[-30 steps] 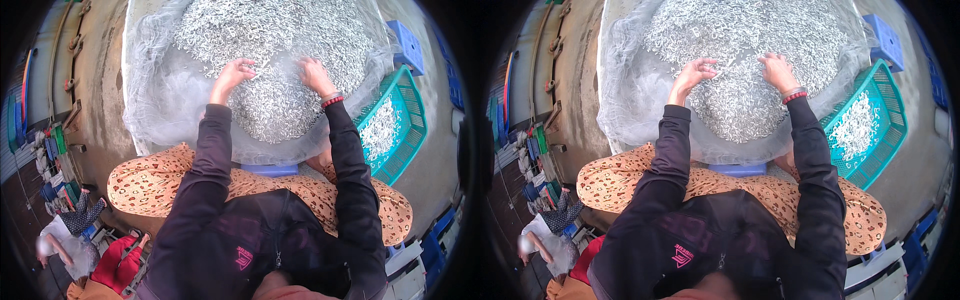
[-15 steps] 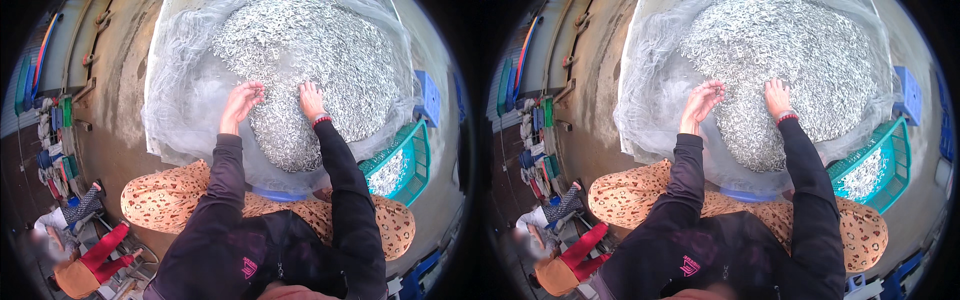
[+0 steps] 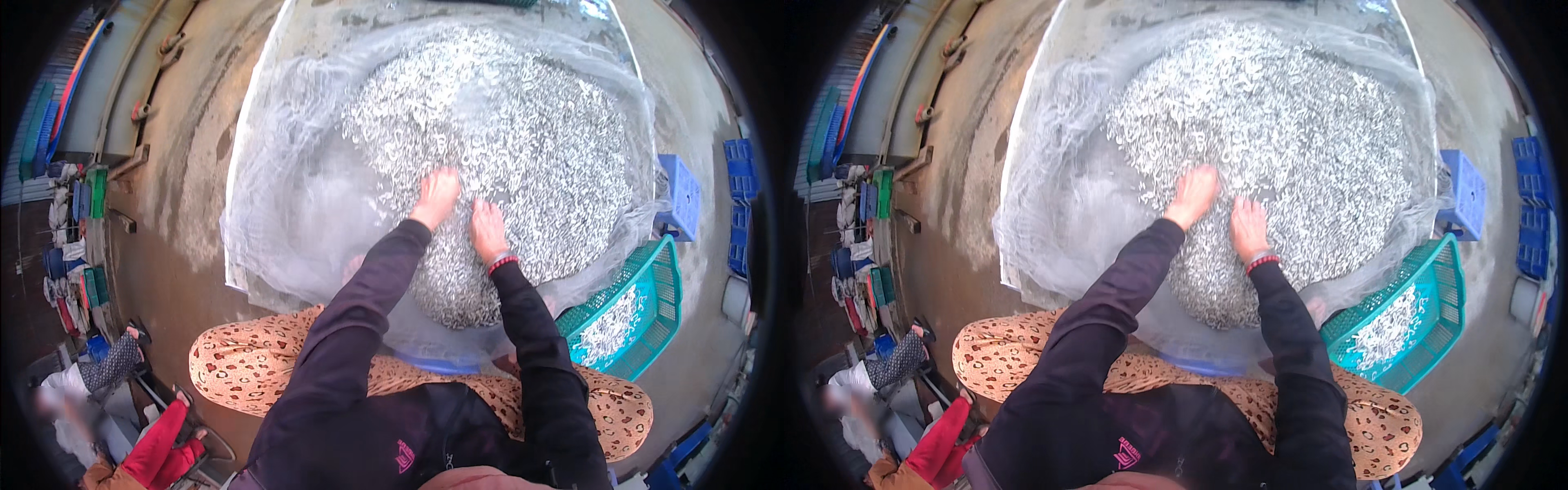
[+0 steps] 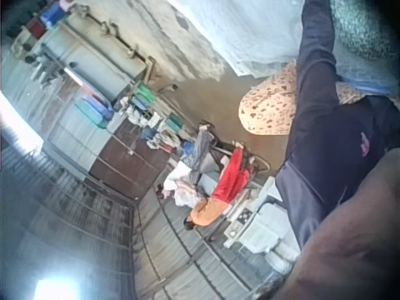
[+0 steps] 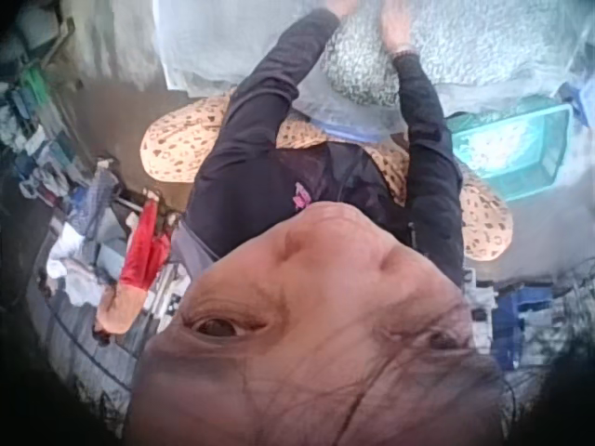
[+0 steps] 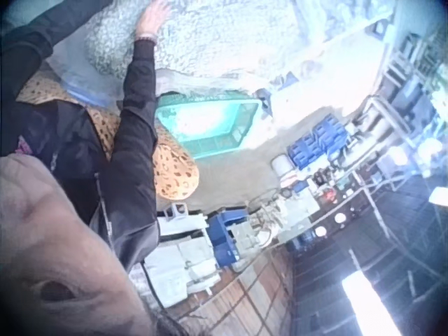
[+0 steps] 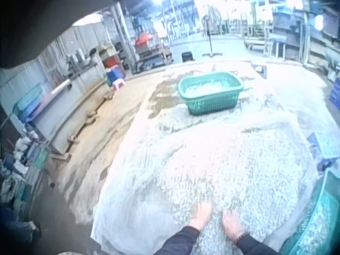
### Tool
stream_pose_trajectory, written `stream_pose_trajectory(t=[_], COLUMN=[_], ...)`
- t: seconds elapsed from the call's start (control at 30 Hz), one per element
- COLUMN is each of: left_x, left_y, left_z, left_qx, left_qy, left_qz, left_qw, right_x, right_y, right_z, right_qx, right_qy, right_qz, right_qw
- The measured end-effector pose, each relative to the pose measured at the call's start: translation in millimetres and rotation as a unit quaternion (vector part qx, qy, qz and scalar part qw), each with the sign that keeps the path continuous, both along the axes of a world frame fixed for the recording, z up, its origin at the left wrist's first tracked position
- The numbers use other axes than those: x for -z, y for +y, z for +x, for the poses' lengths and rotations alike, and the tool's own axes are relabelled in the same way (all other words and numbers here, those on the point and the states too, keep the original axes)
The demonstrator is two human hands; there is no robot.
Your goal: The person sits on a low stool and sorts small silver metal pieces from a large pile on a plastic sheet, placing selected pieces into a green basket. Other workers are visible nearby performing similar sorting tasks.
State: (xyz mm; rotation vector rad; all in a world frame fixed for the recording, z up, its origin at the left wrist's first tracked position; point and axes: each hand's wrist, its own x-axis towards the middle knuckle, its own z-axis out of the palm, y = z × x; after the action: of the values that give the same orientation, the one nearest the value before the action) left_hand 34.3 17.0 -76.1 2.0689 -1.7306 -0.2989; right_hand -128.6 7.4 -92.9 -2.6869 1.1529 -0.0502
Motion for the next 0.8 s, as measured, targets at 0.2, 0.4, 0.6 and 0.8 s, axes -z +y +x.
stream_pose_trajectory(t=[0.2, 0.4, 0.6, 0.8], left_x=[-20.9, -57.6, -88.6, -95.1], left_y=[37.6, 58.8, 51.7, 53.4], left_z=[-18.0, 17.7, 16.8, 4.7], left_qx=[0.09, 0.023, 0.044, 0.019], left_qy=[0.125, 0.289, 0.321, 0.475], left_qz=[0.177, 0.184, 0.208, 0.187], left_qw=[0.972, 0.939, 0.923, 0.859], right_x=[-7.2, -32.7, -65.3, -74.8], right_y=[-6.6, -15.7, -22.1, -15.1], right_z=[-3.5, -37.0, -49.0, -45.5], right_qx=[0.137, 0.199, 0.111, 0.215], right_qy=[-0.135, -0.317, -0.284, -0.517], right_qz=[0.191, 0.464, 0.34, 0.637], right_qw=[0.963, 0.803, 0.89, 0.53])
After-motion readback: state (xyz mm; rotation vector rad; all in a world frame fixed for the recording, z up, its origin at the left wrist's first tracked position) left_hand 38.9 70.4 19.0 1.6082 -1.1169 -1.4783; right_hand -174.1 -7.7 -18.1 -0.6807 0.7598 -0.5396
